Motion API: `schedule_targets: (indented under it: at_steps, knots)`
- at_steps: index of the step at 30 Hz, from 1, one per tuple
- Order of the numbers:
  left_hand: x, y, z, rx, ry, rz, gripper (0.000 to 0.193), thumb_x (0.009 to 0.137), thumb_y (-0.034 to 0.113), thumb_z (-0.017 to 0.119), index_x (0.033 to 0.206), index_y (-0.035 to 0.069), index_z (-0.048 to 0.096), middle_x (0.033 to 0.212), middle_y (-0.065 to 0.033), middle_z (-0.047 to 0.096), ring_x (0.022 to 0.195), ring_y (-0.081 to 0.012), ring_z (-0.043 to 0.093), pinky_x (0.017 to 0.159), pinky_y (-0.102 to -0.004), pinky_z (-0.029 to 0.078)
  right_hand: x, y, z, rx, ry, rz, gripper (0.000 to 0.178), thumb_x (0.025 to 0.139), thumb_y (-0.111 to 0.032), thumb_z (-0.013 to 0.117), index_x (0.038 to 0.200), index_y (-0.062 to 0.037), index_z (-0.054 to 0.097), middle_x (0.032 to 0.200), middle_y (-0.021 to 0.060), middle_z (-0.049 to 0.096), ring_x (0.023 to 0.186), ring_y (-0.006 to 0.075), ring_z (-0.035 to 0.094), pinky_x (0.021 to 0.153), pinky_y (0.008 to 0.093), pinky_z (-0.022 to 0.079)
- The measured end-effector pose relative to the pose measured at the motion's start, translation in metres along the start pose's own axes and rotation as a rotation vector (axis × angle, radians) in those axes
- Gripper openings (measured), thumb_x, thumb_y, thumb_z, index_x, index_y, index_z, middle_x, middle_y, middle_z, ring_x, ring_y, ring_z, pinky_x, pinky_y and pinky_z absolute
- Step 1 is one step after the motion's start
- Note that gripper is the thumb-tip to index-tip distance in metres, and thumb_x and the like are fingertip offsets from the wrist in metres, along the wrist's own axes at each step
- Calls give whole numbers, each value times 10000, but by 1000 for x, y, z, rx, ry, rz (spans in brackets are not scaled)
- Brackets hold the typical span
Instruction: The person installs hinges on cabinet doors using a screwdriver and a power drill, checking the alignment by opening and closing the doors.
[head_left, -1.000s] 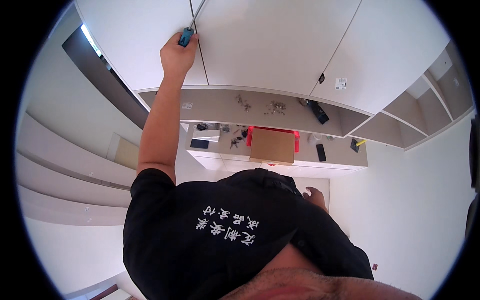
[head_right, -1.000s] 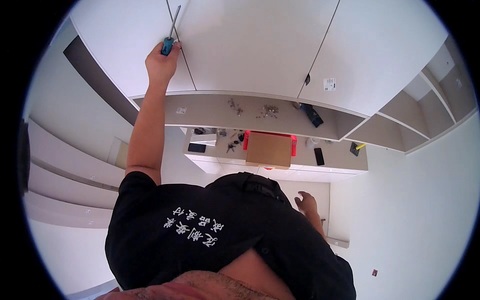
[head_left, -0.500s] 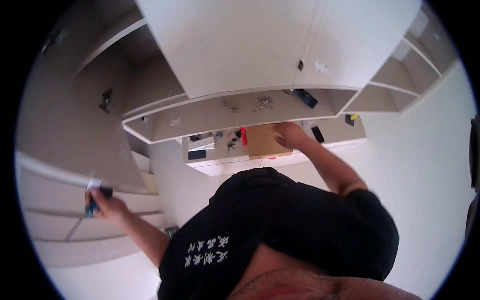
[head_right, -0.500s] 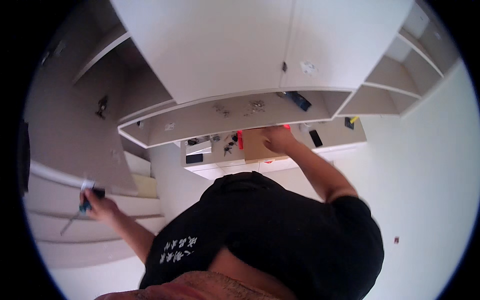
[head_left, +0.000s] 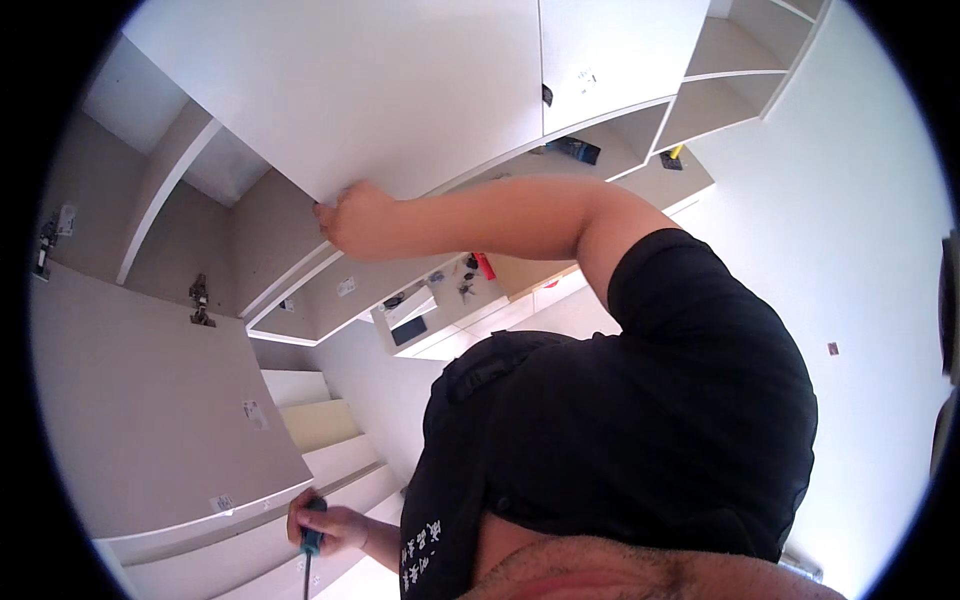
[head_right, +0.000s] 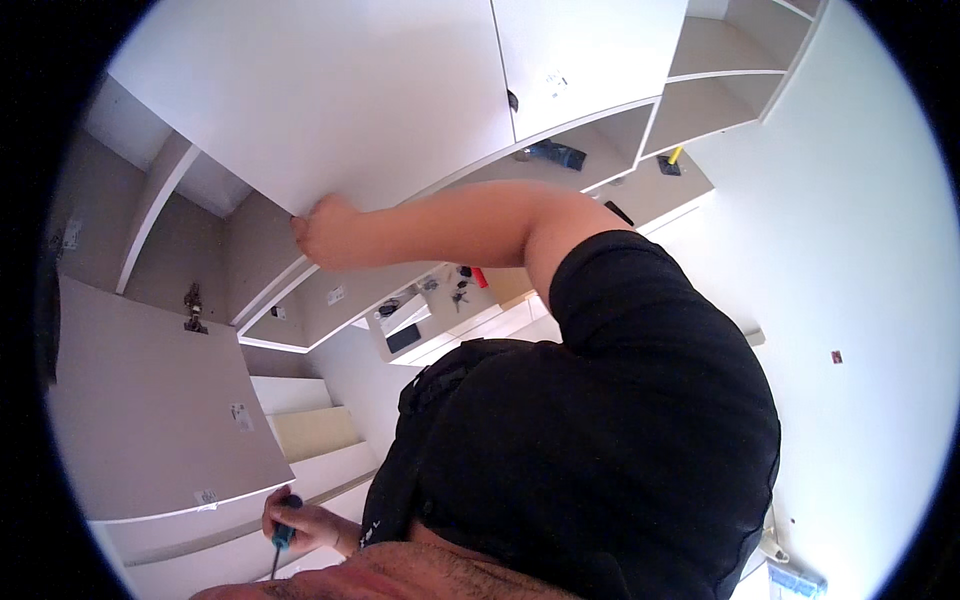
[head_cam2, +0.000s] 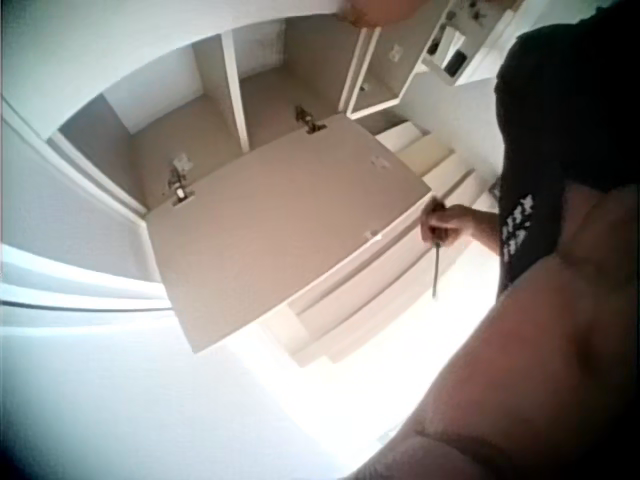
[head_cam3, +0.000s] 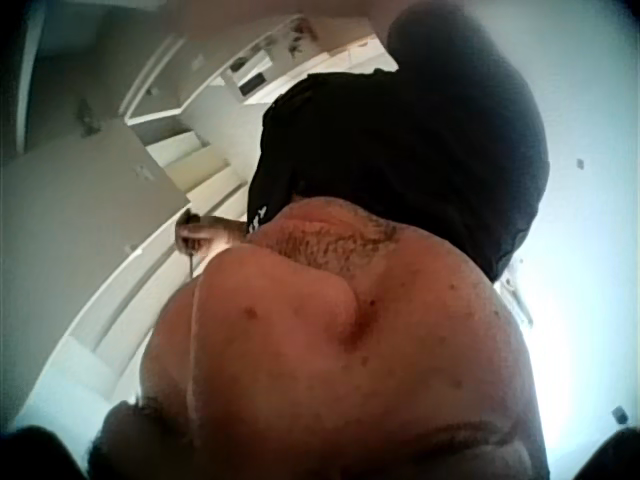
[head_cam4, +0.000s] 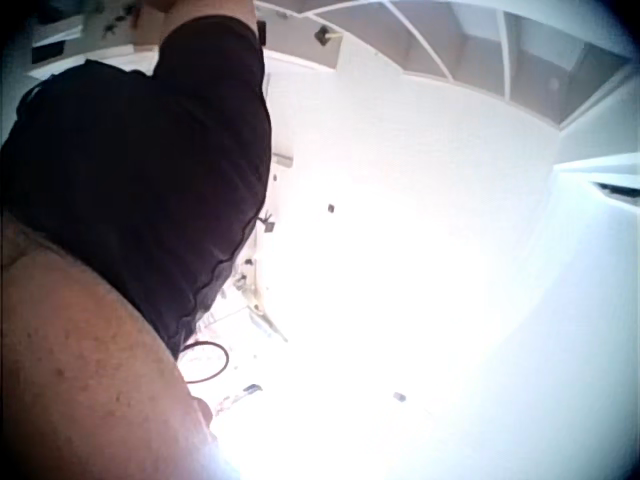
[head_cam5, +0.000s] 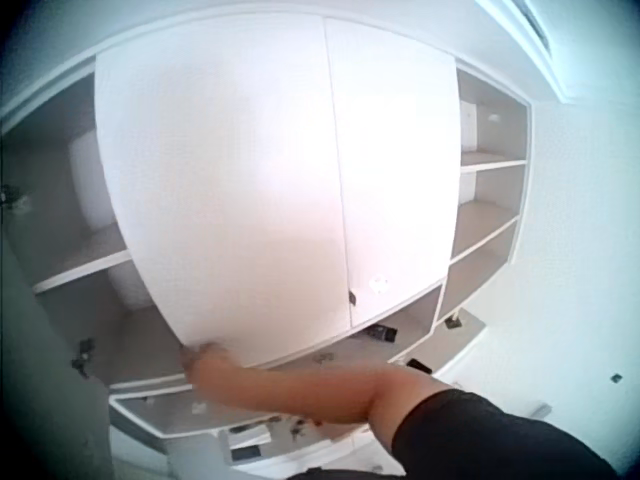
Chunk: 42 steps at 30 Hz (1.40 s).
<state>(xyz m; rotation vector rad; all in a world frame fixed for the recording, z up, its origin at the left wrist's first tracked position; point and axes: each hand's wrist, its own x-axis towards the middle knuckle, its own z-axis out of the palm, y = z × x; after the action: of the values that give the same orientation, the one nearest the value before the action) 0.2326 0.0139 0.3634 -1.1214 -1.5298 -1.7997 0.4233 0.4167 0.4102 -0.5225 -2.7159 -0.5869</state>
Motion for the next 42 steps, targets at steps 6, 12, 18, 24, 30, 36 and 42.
schedule_targets:
  at_steps: [6,12,18,24,30,36,42]
  knots:
    - [-30,-37,110,-473,-478,-375,298,1012,336,609,980,49,536,726,-69,582,630,-165,555,566,-301,471,-1,-21,1,78,62,34,225,778,-179,691,946,-29,685,859,94,631,739,257,690,581,419,537]
    - [-48,-98,188,-717,-593,-825,367,1019,405,526,1137,58,528,856,-61,566,675,-156,551,568,-297,460,-129,-70,-97,267,60,-188,176,865,-238,639,976,-101,646,1051,76,657,761,230,671,564,391,538]
    - [-54,-71,251,-764,-982,-525,388,1018,235,561,1348,54,465,925,-60,574,708,-139,550,599,-285,474,-271,-48,-159,596,264,-196,199,940,-221,650,1107,-119,683,1132,46,722,874,215,698,681,368,554]
    - [-47,-52,322,-846,-959,-473,458,1003,192,646,1396,-2,515,1062,-73,660,797,-100,576,716,-261,512,-383,-16,-136,900,191,751,198,973,-200,633,1125,-83,681,1095,93,727,975,221,705,746,402,566]
    - [-14,-29,390,-665,-1002,-298,401,966,107,692,1351,38,602,1126,-58,652,952,-137,606,875,-266,504,-337,47,-59,426,392,865,255,955,-228,658,1159,-75,667,1122,108,711,1007,241,693,783,421,560]
    - [-3,-27,450,-632,-1103,-133,487,914,-26,693,1379,93,615,1291,-49,609,1093,-156,586,944,-264,491,-287,105,4,155,453,710,319,937,-256,683,1193,-68,653,1150,122,694,1039,262,681,819,440,554]
    - [4,-24,471,-633,-1164,-510,481,881,-19,736,1341,81,632,1283,-46,645,1165,-152,584,1020,-279,461,-268,127,52,8,498,639,386,919,-283,708,1227,-60,640,1178,137,677,1071,282,669,856,458,549]
